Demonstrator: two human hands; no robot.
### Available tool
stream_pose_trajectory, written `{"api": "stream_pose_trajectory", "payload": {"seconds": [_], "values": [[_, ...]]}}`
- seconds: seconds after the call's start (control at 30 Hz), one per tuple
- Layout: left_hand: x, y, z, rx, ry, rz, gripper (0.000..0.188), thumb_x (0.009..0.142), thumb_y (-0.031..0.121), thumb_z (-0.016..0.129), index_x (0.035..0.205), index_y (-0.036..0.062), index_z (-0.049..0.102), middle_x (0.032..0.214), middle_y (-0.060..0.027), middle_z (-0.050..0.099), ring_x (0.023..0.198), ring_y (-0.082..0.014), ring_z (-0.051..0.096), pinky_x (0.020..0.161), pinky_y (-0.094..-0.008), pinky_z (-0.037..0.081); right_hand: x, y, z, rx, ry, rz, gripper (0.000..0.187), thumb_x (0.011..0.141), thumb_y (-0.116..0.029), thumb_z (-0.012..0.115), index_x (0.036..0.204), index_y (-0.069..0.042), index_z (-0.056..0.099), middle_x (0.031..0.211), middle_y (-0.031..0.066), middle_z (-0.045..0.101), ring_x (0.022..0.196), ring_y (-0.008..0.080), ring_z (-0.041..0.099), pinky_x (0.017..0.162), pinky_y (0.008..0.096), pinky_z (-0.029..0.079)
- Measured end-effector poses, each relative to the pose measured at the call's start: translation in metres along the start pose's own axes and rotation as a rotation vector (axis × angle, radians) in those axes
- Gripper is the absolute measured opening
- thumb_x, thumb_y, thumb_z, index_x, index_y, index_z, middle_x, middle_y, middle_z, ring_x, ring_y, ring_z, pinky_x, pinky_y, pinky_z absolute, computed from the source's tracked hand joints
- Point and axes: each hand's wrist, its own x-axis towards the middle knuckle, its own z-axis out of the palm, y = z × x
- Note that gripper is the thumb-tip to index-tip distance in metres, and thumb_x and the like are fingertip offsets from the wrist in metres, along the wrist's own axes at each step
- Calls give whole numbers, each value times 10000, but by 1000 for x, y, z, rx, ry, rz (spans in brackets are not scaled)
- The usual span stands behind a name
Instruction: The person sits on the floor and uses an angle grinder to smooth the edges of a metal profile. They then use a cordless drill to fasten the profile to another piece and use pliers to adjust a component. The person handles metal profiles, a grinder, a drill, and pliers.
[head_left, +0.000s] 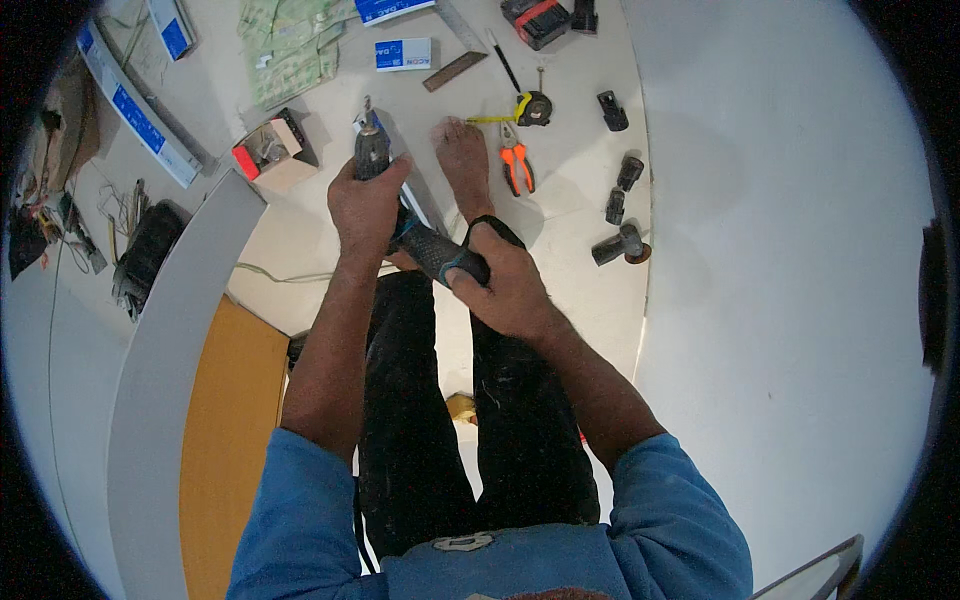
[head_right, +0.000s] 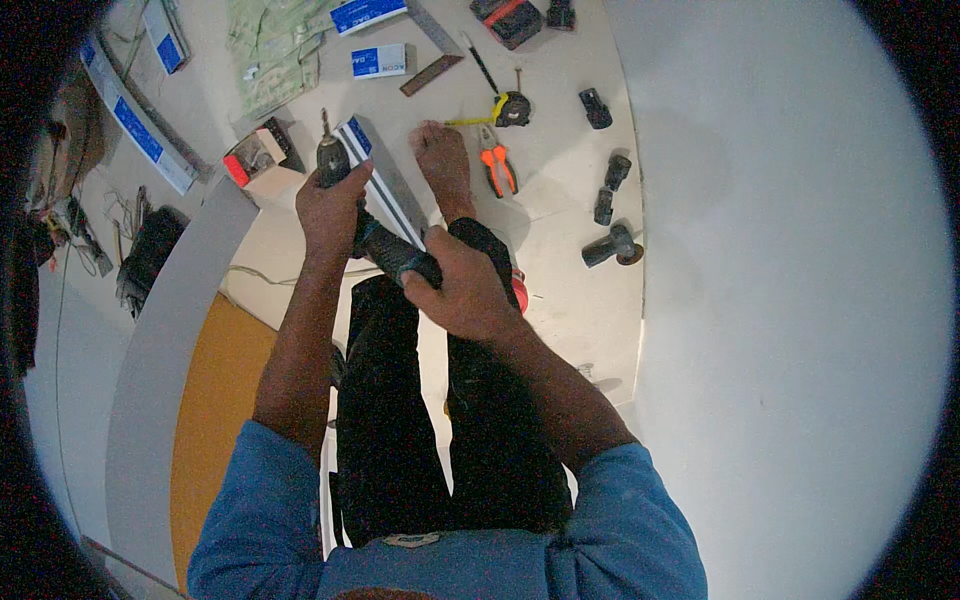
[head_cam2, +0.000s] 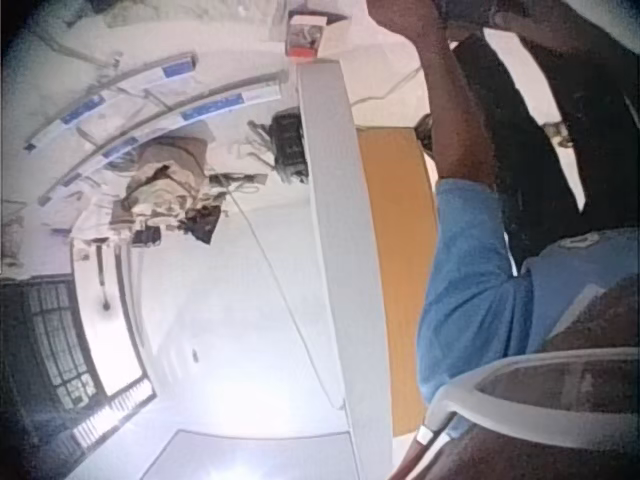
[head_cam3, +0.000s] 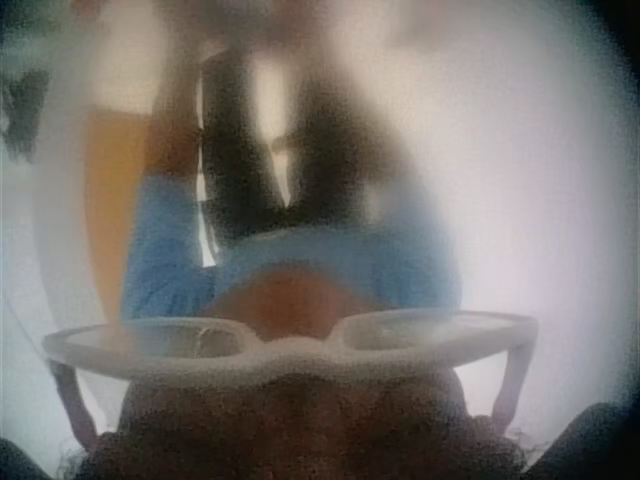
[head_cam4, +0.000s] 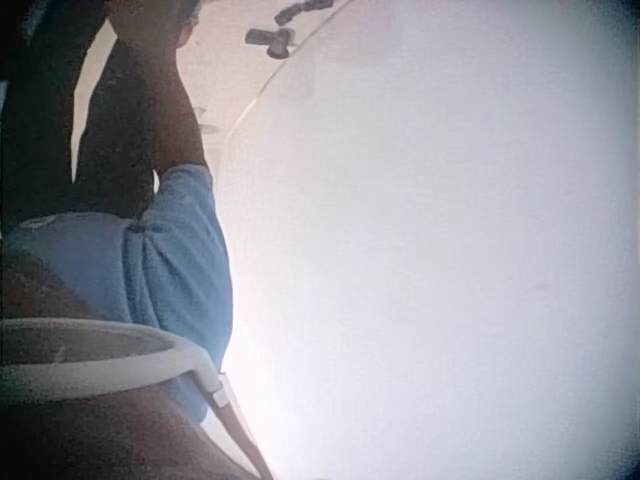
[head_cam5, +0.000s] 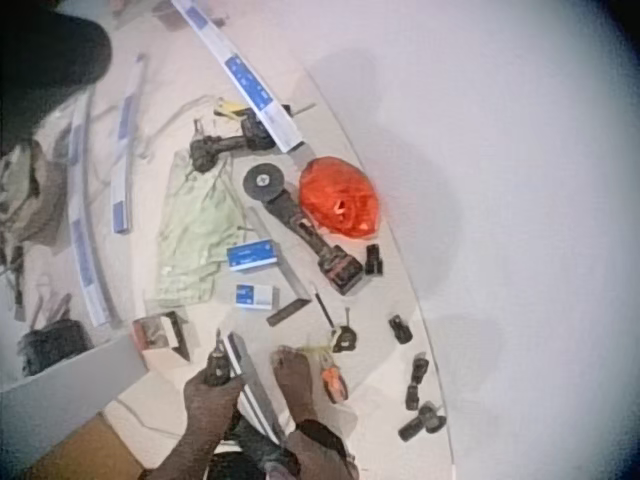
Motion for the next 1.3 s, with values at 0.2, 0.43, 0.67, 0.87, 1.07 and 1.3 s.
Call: {"api": "stream_pose_trajectory", "payload": {"seconds": [0.2,0.43,0.67,0.87,1.07,1.3], "values": [[-6,-9,5,-105,-23,78,295,892,230,829,991,-40,763,834,-80,743,747,-191,671,753,-396,561,-13,0,12,42,83,-34,327,902,-265,777,1013,-12,603,935,259,681,896,465,730,779,532,582],[-3,-12,22,-43,61,192,271,914,221,852,884,9,685,731,-49,666,613,-165,628,599,-351,500,-22,8,17,-17,202,-108,375,904,-240,771,1122,4,586,959,258,671,930,491,721,769,546,588],[4,-14,10,-68,-36,148,302,914,258,830,896,-14,700,736,-56,671,627,-166,629,601,-367,506,-8,2,13,98,62,-100,570,903,-246,748,1401,-20,588,1153,259,725,966,454,758,864,531,618],[18,-8,7,-105,-168,96,290,901,246,843,927,-8,705,755,-63,685,630,-172,646,616,-366,527,-13,-3,22,146,248,-144,491,908,-259,753,1329,-69,587,1073,205,692,882,378,731,790,486,590],[0,-5,20,-192,-210,95,260,896,213,845,947,-4,712,774,-63,692,638,-179,649,630,-356,531,-25,14,14,141,392,-193,328,892,-233,810,889,-19,561,744,141,561,653,274,618,604,426,493],[10,1,33,-31,-123,240,284,897,255,835,964,-7,748,827,-49,736,706,-179,666,689,-370,547,-17,15,22,18,515,-292,299,829,-152,828,853,-27,557,749,146,560,663,335,623,612,455,508]]}}
